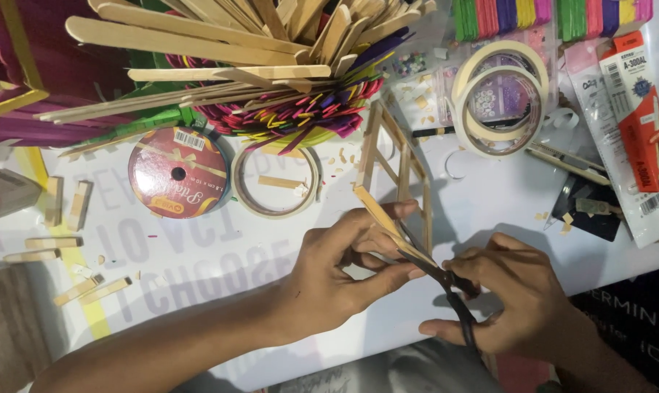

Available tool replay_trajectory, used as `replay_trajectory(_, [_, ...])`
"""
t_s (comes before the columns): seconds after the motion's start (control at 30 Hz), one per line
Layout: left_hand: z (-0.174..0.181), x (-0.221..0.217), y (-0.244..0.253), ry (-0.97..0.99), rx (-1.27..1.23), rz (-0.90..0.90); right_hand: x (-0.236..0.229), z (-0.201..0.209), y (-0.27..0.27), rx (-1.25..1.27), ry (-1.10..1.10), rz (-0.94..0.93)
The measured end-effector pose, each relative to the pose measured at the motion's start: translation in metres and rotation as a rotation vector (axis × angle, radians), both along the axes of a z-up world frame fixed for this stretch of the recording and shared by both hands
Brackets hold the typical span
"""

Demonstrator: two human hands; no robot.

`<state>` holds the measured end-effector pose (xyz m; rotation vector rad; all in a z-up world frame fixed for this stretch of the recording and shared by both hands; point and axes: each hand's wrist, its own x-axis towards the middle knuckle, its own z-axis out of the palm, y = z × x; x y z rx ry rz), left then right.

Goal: Cutting wooden popsicle sticks with scissors and assembling them into a small rectangular frame structure for a handicraft project.

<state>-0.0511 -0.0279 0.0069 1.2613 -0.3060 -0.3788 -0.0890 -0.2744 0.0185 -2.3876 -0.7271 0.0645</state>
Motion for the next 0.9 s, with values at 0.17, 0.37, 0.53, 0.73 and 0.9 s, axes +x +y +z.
replay_trajectory(0.17, [-0.002, 0.001, 0.002, -0.018, 0.01, -0.012, 0.0, -0.001, 0.0, -0.039, -0.042, -0.002])
replay_trajectory(0.37, [0.002, 0.002, 0.003, -0.008, 0.031, -0.012, 0.003, 0.001, 0.003, -0.024, -0.054, 0.002])
replay_trajectory(0.53, [-0.002, 0.0, 0.001, 0.045, -0.01, -0.015, 0.001, 0.0, 0.004, -0.023, -0.118, 0.024])
replay_trajectory(0.73, [-0.006, -0.001, 0.0, 0.069, -0.021, -0.001, 0.001, 0.001, 0.004, -0.037, -0.155, 0.017])
replay_trajectory(0.9, [-0.009, -0.003, 0.003, -0.009, 0.107, -0.048, -0.001, -0.005, -0.003, -0.165, -0.177, -0.005])
